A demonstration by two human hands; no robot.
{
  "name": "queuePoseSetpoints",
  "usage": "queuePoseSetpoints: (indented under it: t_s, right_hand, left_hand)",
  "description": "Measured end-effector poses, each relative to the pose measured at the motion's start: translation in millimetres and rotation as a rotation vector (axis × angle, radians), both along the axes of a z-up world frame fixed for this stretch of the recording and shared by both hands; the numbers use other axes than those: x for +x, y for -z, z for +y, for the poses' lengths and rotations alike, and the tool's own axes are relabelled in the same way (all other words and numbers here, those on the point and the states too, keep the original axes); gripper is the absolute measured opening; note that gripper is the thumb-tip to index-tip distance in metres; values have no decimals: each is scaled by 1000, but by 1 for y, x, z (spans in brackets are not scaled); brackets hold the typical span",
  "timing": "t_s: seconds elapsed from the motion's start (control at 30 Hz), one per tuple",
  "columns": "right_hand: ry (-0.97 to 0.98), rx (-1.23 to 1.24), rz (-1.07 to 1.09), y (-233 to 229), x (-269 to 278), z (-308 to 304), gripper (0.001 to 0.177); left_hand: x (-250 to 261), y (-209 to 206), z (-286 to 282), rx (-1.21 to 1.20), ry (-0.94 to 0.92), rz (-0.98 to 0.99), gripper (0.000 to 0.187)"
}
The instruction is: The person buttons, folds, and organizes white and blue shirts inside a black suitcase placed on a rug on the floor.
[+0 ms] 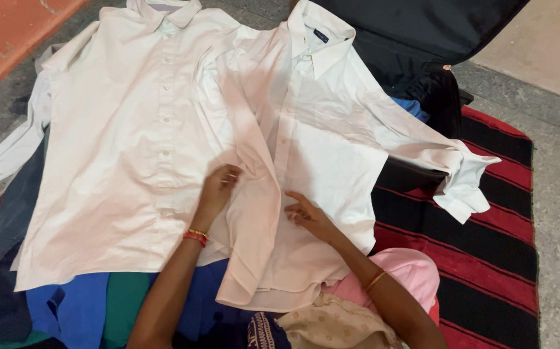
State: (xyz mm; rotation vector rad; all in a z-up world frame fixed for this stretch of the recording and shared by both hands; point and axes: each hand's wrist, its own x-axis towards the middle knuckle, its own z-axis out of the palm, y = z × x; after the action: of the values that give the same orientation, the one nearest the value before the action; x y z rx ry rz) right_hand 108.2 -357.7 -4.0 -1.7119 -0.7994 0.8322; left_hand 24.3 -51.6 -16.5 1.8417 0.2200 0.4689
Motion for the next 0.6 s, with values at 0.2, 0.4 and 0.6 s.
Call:
queuePoseSetpoints:
  t_s: [0.2, 0.4, 0.6]
  right_hand:
    - [-16, -17, -170, 25, 9, 3, 65]
    - [-5, 35, -65, 46, 20, -3, 68]
    - [-20, -15, -168, 39, 16, -3, 63]
  left_hand:
    - [8, 56, 38, -234, -192, 148, 30]
    - [37, 48, 29, -423, -48, 57, 48]
    - [56, 63, 34, -312, -44, 45, 46]
